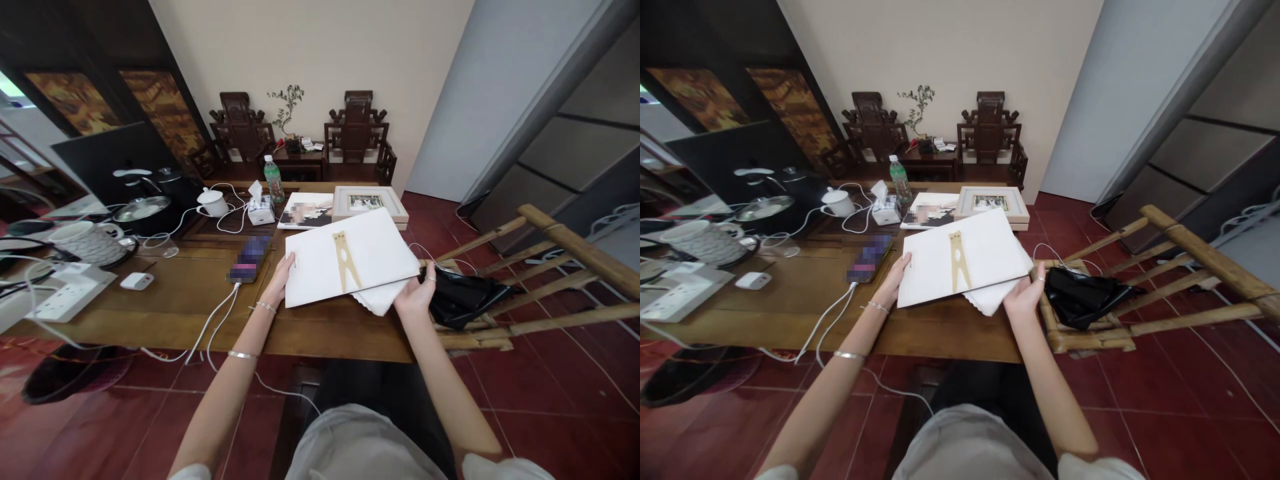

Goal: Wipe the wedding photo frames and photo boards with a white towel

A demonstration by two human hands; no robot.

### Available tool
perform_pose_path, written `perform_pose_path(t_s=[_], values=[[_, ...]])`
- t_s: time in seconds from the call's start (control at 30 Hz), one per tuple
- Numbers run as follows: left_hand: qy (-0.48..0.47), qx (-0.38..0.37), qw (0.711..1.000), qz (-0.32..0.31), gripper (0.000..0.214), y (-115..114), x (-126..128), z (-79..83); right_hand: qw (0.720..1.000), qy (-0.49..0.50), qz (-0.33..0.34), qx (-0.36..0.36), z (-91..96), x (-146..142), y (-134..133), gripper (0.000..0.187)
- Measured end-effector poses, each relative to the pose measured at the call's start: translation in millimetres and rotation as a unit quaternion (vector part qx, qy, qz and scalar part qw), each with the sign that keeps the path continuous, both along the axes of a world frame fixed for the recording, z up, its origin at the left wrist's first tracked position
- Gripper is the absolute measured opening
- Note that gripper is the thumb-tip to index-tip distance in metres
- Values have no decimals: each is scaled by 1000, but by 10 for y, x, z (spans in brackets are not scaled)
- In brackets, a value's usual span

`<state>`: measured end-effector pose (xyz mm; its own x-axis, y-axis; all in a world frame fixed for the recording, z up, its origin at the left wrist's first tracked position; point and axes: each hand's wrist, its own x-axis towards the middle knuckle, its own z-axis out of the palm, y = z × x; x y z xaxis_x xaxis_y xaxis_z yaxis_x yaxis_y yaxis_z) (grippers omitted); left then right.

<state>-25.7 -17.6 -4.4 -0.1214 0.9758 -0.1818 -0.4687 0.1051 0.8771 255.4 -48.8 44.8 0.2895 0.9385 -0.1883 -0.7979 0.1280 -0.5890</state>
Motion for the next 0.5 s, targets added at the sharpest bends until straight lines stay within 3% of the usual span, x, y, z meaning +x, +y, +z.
perform_pose_path(t_s=[0.1,0.2,0.3,0.37,0.43,0.5], values=[[-5,-12,999,-30,24,-10,-12,13,999,-11,9,-47,-82,288,74,36],[-3,-21,999,-41,24,-30,1,44,999,-47,1,-28,-50,565,188,28],[11,-33,999,-29,23,-46,3,84,993,-104,-49,11,56,778,271,22],[29,-41,999,-15,22,-50,-7,108,983,-150,-99,26,126,869,281,27],[52,-42,998,-9,21,-48,-18,122,959,-224,-168,46,157,928,256,38],[73,-38,997,-11,22,-42,-25,120,908,-339,-239,58,130,972,208,45]])
